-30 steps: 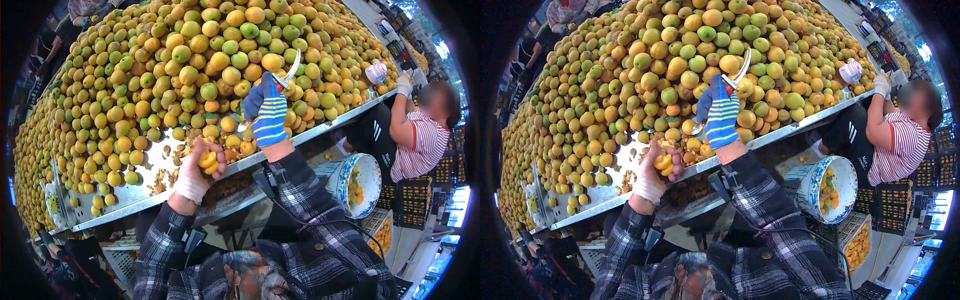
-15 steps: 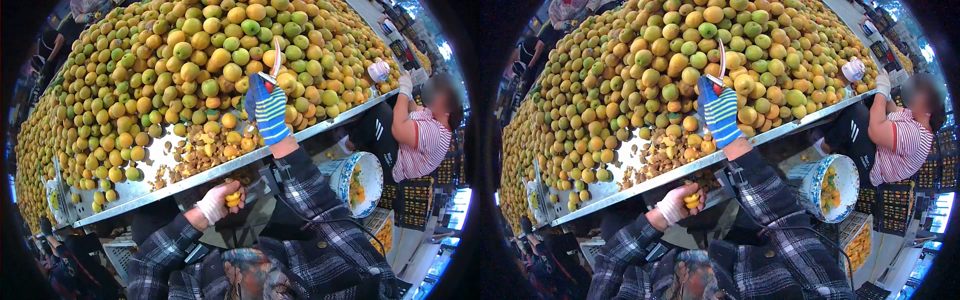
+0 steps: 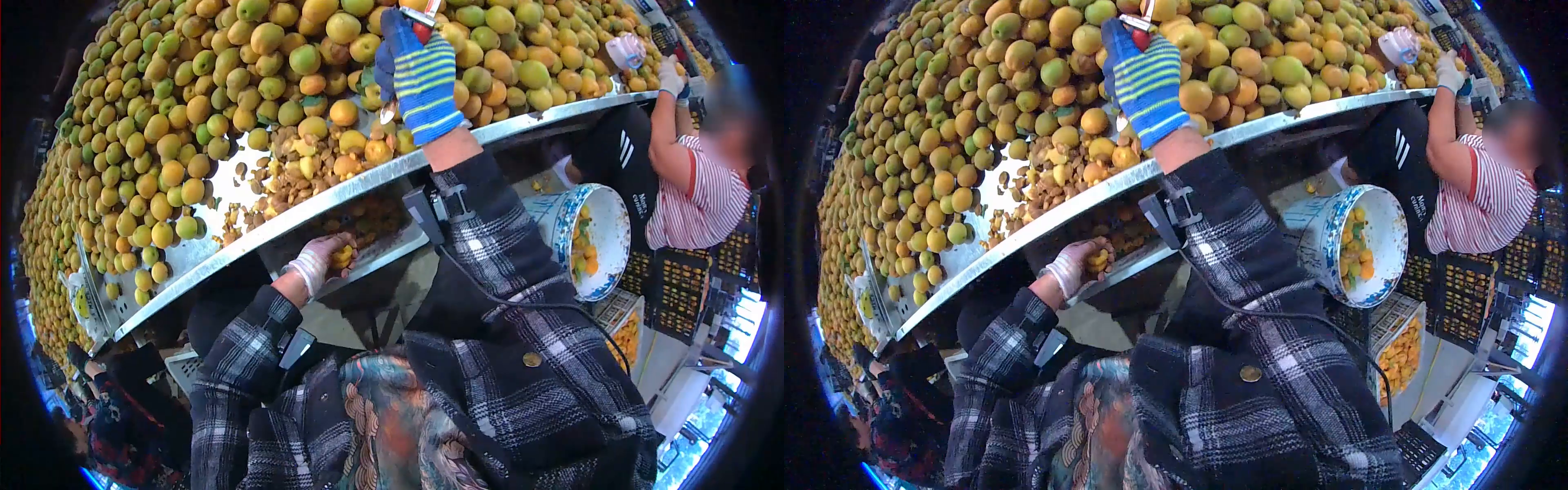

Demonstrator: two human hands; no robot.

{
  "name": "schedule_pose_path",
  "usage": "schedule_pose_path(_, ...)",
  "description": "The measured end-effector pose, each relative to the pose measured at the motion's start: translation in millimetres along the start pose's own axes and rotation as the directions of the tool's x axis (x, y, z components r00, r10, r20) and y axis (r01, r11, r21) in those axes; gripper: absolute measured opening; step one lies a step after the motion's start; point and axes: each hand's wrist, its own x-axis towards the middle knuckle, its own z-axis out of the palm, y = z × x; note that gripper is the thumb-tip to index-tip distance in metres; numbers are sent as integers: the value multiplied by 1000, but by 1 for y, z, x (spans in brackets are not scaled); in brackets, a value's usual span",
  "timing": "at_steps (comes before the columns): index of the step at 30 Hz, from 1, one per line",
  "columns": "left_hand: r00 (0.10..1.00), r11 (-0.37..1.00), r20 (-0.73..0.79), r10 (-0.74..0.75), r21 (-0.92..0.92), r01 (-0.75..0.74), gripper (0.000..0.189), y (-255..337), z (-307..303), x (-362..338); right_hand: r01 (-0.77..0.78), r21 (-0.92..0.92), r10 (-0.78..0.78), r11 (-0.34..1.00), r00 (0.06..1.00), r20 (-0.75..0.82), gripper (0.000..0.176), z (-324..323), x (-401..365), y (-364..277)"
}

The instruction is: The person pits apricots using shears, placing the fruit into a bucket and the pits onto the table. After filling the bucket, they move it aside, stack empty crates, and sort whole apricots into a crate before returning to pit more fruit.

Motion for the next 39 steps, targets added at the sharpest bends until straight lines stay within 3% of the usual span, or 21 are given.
schedule_pose_path(1,1000,1000,-7,-9,2,9,17,-8,-2,0,349,-337,-341,875,936,83,13,12,14,10)
schedule_pose_path(2,991,997,-121,-50,-60,43,15,-15,-2,1,-65,362,-1,930,984,178,14,-4,13,5)
schedule_pose_path(3,970,990,-228,-88,-123,61,14,-17,-2,4,-37,170,29,985,998,51,16,-10,9,6)
schedule_pose_path(5,974,985,-212,-86,-163,52,13,-27,-12,11,-10,-156,-7,988,994,-112,28,-7,1,-6)
schedule_pose_path(8,973,993,-225,-61,-116,35,10,-24,-9,5,-72,-83,63,994,993,-99,28,-8,-4,-10)
schedule_pose_path(9,982,998,-186,-37,-53,27,9,-21,-5,2,18,-148,-32,989,995,-92,27,-10,0,-5)
schedule_pose_path(13,987,1000,-163,-3,-23,-1,7,-37,-9,14,-115,-97,106,989,990,-92,25,-2,-4,-11)
schedule_pose_path(14,985,999,-170,-30,-25,26,7,-45,-13,19,-30,-93,25,995,998,-55,24,-2,4,3)
schedule_pose_path(16,961,987,-274,-20,-157,-24,11,-56,-22,34,-270,-19,267,963,959,-98,11,-13,17,11)
schedule_pose_path(20,935,935,-328,-131,-355,7,16,-46,-20,33,-130,-262,124,956,991,-40,21,-13,-15,-38)
schedule_pose_path(25,859,983,-508,-64,116,142,27,-31,-32,38,0,-403,-13,915,999,-30,22,-30,-14,-34)
schedule_pose_path(26,811,932,-584,-45,268,245,32,-26,-38,40,18,-427,-33,904,999,-28,22,-32,-13,-31)
schedule_pose_path(27,876,598,-442,192,761,253,47,-58,-130,88,35,-449,-52,893,998,-26,22,-35,-12,-29)
schedule_pose_path(28,876,596,-441,194,763,252,47,-46,-113,80,50,-467,-70,883,997,-25,23,-37,-10,-26)
schedule_pose_path(30,789,58,-310,531,942,332,59,-17,-67,63,76,-504,-101,861,995,-22,23,-42,-7,-21)
schedule_pose_path(31,872,-186,-222,437,926,329,60,-26,-119,93,87,-524,-115,848,993,-20,23,-44,-4,-19)
schedule_pose_path(32,871,-183,-215,441,929,322,60,-30,-130,102,101,-544,-132,833,991,-17,24,-47,-2,-15)
schedule_pose_path(34,744,-350,-40,667,865,360,60,-33,-146,113,181,-506,-199,843,980,20,26,-52,4,2)
schedule_pose_path(35,784,-308,-75,616,893,327,61,-8,-87,81,188,-538,-209,822,978,22,24,-53,2,3)
schedule_pose_path(36,792,-121,-172,585,948,295,64,3,-71,76,193,-571,-217,798,976,26,22,-52,-8,-5)
schedule_pose_path(39,775,-75,-124,620,974,215,64,16,-61,93,-135,-226,131,965,991,-32,24,-49,-36,-36)
